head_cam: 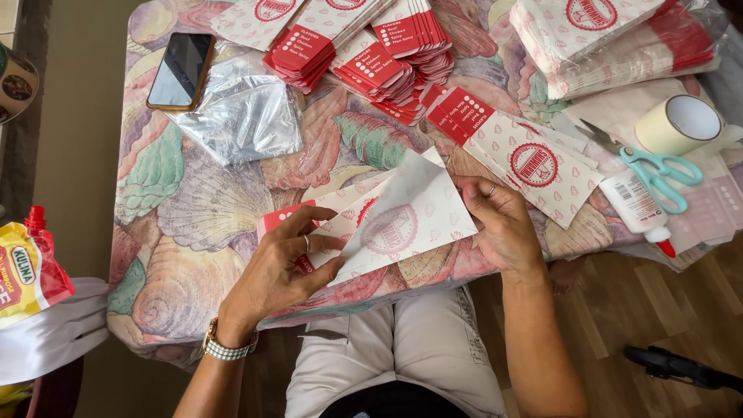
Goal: The person is organizing, folding, and stacking paper shawarma bags on a table.
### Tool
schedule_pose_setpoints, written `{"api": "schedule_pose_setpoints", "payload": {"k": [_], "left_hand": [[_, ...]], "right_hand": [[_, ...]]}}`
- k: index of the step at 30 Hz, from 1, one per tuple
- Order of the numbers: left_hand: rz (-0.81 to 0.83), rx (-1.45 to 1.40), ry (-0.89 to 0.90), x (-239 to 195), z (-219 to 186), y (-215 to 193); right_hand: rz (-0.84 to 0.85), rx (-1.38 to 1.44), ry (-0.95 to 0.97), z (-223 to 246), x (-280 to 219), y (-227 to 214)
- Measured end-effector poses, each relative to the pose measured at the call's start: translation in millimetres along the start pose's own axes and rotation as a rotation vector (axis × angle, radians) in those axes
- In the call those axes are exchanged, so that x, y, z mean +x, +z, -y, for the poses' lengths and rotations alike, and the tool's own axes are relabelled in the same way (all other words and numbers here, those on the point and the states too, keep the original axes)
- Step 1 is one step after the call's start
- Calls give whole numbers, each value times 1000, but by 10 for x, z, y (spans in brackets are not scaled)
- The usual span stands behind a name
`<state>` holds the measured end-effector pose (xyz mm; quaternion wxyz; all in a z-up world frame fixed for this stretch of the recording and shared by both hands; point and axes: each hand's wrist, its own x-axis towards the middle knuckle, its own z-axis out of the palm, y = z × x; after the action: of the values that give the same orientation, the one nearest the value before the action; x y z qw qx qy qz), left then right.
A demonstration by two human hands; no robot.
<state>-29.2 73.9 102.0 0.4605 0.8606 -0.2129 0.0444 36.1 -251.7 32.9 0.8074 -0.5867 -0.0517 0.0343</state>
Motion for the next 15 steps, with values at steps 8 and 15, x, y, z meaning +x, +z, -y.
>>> {"api": "schedule_pose_setpoints", "payload": {"k": [8, 15], "left_hand": [[-11, 6, 89, -118, -66, -21], [-54, -56, 71, -257, -53, -117]], "right_hand": [[-57, -345, -164, 210, -111, 105], [-30, -286, -102, 149, -110, 70]]}}
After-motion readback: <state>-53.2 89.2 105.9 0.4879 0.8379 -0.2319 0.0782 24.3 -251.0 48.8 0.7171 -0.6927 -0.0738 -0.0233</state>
